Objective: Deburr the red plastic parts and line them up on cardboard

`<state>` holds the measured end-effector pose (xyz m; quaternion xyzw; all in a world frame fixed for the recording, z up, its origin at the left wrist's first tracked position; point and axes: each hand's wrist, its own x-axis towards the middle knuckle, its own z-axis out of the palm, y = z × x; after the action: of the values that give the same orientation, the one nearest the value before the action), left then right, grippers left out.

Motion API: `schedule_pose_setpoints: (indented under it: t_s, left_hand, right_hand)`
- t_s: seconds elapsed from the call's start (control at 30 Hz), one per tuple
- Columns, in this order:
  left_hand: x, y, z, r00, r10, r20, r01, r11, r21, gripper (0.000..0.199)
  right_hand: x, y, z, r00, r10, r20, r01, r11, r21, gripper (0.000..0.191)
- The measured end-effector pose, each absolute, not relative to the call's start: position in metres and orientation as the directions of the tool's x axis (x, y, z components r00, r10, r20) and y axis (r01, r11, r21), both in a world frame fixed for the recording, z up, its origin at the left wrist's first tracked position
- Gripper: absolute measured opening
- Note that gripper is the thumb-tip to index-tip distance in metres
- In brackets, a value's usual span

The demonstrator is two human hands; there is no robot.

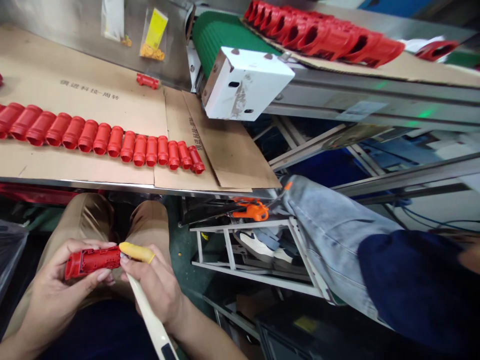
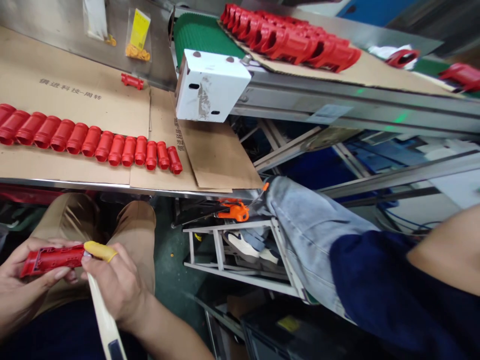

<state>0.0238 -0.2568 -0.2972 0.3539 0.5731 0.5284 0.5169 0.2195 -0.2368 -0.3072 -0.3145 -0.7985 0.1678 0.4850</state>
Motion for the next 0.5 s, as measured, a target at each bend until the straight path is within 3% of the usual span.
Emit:
schedule_pose_setpoints:
  t_s: [0.03, 0.1, 0.17, 0.23, 0.27, 0.33, 0.5]
  left_hand:
    - [0.028, -0.257, -0.293, -0.222, 0.93, -0.294, -0.221, 0.246, 0.944, 0.033]
    - [0.033, -0.256, -0.286, -0.197, 0.889, -0.413, -0.372, 0.322, 0.871, 0.041]
    - [0.036, -0.254, -0.281, -0.162, 0.874, -0.459, -0.454, 0.347, 0.821, 0.047]
    - [0.035, -0.252, -0.279, -0.147, 0.875, -0.462, -0.475, 0.347, 0.808, 0.048]
    - [0.034, -0.25, -0.279, -0.14, 0.877, -0.46, -0.473, 0.349, 0.809, 0.049]
    - [0.033, -0.246, -0.279, -0.131, 0.881, -0.455, -0.463, 0.351, 0.814, 0.047]
    - [0.04, -0.246, -0.283, -0.089, 0.884, -0.458, -0.499, 0.359, 0.789, 0.046]
  right_hand:
    - [0.221, -0.237, -0.307, -0.323, 0.665, 0.673, 0.342, 0.745, -0.572, 0.035]
    - [0.224, -0.235, -0.307, -0.178, 0.774, 0.608, 0.271, 0.633, -0.725, 0.027]
    - [0.229, -0.231, -0.304, 0.06, 0.927, 0.369, 0.03, 0.368, -0.929, 0.014]
    - [0.233, -0.228, -0.302, 0.167, 0.984, 0.069, -0.259, 0.111, -0.959, 0.006]
    - [0.235, -0.227, -0.301, 0.153, 0.988, -0.014, -0.353, 0.041, -0.935, 0.008]
    - [0.237, -0.227, -0.301, 0.092, 0.995, -0.025, -0.396, 0.013, -0.918, 0.015]
    - [0.237, -0.23, -0.304, 0.08, 0.98, 0.182, -0.113, 0.19, -0.975, 0.015]
